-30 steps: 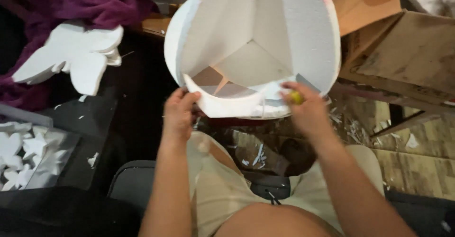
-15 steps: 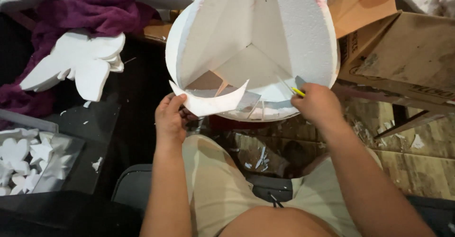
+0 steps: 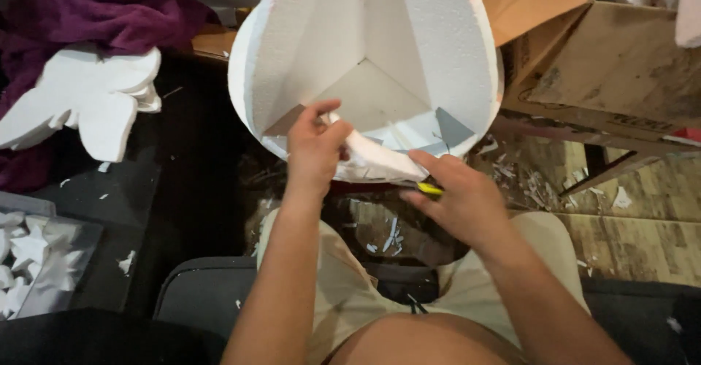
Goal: The person cuts a red foam sheet with a utility knife, then trims and fits white foam pieces into a large white foam structure. They use a lit stick to melt and smooth the foam edges, then apply a white substance with a brush to the interior seams.
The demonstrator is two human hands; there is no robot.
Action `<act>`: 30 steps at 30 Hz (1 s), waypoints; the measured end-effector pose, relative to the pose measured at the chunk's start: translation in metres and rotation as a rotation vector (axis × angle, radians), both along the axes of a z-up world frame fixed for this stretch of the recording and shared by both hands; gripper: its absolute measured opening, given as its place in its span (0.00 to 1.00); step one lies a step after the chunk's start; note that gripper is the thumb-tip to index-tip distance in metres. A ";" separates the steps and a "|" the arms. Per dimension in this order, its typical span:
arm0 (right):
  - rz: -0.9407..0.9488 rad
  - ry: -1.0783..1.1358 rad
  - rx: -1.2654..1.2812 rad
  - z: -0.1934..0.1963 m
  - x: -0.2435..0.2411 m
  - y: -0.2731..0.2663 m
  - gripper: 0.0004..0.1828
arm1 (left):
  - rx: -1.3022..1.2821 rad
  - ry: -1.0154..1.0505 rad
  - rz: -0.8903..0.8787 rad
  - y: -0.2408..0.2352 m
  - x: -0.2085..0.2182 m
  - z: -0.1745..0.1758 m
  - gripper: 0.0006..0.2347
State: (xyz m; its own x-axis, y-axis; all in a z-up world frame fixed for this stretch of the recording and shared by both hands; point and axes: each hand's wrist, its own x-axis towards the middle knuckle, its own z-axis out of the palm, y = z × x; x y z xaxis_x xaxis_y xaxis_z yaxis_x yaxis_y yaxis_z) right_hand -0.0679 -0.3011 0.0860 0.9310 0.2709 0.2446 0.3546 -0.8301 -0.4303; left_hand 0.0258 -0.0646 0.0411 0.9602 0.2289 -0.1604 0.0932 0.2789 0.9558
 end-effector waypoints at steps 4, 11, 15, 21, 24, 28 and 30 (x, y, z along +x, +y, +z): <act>-0.202 -0.138 0.030 -0.018 0.009 -0.003 0.25 | -0.088 -0.203 -0.080 -0.024 -0.003 0.027 0.25; -0.485 0.186 0.589 -0.003 -0.002 0.022 0.05 | 0.387 -0.114 -0.408 -0.070 -0.051 0.045 0.37; -0.498 0.400 0.997 -0.062 -0.002 0.008 0.04 | 0.391 -0.116 -0.450 -0.075 -0.047 0.037 0.34; -0.458 0.410 1.097 -0.046 -0.009 -0.032 0.15 | 0.438 -0.144 -0.617 -0.069 -0.043 0.031 0.16; -0.381 0.352 1.304 -0.051 0.001 -0.049 0.15 | 0.505 -0.143 -0.797 -0.065 -0.036 0.038 0.18; -0.476 0.313 1.289 -0.074 0.011 -0.059 0.17 | 0.678 -0.117 -0.977 -0.079 -0.029 0.032 0.18; -0.563 0.322 1.286 -0.081 0.016 -0.064 0.13 | 0.727 -0.102 -1.005 -0.087 -0.028 0.037 0.17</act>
